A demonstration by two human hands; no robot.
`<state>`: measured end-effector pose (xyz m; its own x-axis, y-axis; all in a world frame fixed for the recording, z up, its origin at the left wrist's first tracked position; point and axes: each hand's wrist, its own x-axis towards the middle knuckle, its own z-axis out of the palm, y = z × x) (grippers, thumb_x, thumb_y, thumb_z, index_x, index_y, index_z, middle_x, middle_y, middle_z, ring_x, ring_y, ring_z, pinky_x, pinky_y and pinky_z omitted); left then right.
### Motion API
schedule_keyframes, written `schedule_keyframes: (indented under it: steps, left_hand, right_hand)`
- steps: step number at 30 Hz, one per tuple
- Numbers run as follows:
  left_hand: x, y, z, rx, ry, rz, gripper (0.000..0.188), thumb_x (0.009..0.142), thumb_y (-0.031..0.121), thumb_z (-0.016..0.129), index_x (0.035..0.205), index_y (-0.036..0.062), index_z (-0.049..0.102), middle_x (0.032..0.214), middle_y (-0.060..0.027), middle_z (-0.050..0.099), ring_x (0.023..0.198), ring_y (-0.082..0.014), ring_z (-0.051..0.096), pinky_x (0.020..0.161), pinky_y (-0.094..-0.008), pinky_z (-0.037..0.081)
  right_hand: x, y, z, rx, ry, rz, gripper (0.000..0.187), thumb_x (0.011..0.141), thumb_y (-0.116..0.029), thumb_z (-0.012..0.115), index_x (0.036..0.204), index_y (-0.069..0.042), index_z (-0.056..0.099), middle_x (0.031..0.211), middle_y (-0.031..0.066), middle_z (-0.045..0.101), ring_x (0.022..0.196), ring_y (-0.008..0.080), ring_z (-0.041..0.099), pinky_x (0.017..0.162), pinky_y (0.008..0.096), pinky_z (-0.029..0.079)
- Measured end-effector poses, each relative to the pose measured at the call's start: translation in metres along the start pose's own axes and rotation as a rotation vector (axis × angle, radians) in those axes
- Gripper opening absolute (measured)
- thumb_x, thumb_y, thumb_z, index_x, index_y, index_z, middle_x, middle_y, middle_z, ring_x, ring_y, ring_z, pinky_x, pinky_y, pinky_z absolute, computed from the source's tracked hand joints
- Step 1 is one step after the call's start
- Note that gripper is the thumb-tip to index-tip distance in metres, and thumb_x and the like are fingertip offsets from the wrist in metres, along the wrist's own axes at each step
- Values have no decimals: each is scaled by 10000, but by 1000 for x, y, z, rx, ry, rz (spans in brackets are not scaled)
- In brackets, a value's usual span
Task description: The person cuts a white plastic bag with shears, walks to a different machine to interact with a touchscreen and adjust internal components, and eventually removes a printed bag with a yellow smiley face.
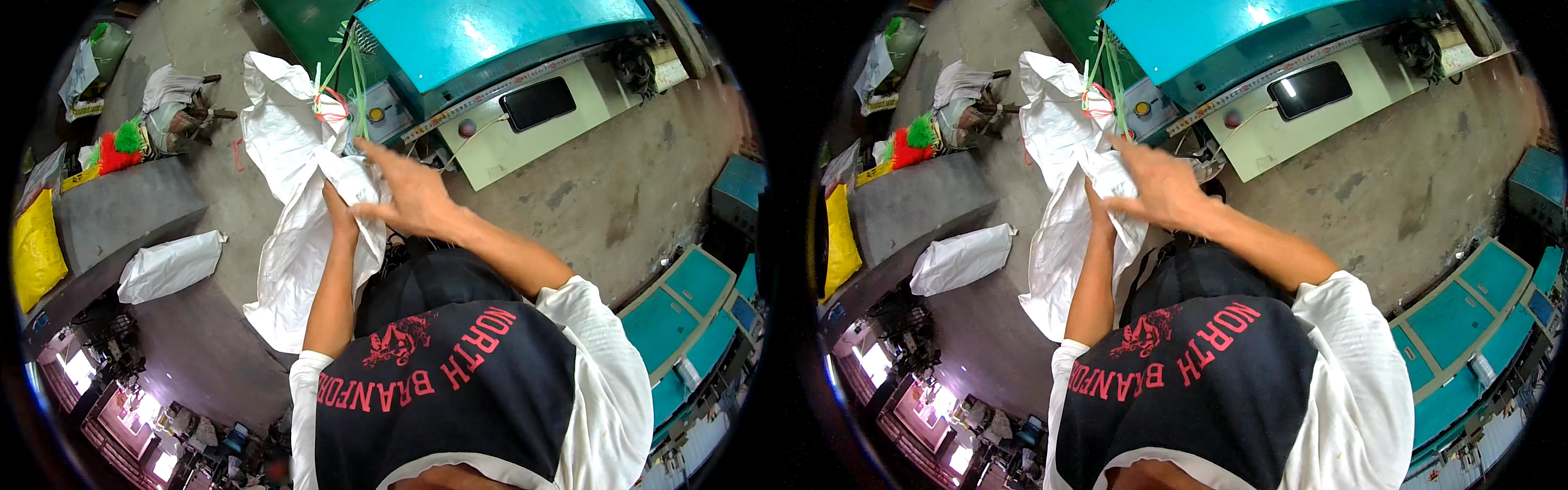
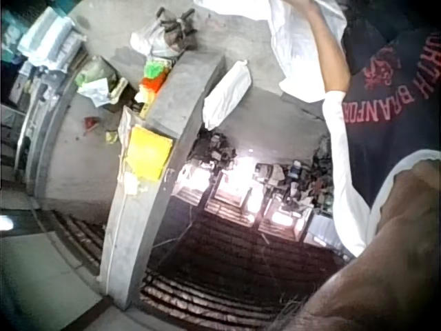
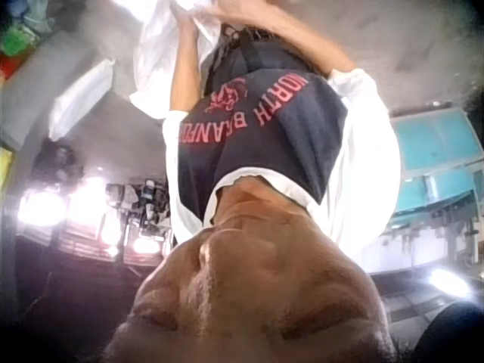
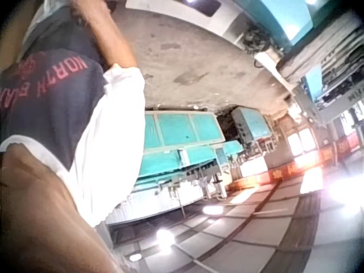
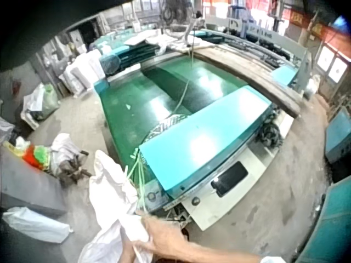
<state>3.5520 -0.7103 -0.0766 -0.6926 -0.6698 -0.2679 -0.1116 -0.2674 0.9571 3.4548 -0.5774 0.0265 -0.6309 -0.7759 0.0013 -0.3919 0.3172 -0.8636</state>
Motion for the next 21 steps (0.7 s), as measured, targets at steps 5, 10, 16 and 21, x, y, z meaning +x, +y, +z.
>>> schedule_keyframes:
  steps: [5,10,16,21]
  left_hand:
    - [2,44,17,746,-77,57,208,823,124,580,960,-22,637,873,-167,682,796,-241,656,690,-350,490]
    - [-6,73,6,911,-270,-34,197,814,139,609,901,-27,669,864,-214,660,820,-314,655,728,-371,494]
    - [-15,132,12,1277,-310,161,231,850,211,596,861,-9,667,816,-177,655,752,-319,632,674,-384,468]
    - [2,145,16,876,-363,156,253,867,219,592,817,-25,632,788,-152,639,740,-321,615,682,-383,461]
  right_hand:
    - [-1,11,12,56,-48,-101,553,791,-191,635,1285,-50,428,1097,223,544,984,410,564,808,457,483]
    - [21,19,4,8,5,-73,542,731,46,569,1250,-83,478,1203,176,522,903,343,612,723,390,515]
    - [29,29,6,-311,-58,-320,397,722,-7,597,1106,-107,593,1305,143,472,960,318,599,731,398,517]
    - [24,19,8,-152,66,-349,199,753,-60,618,951,-47,635,1240,146,526,997,312,573,742,403,509]
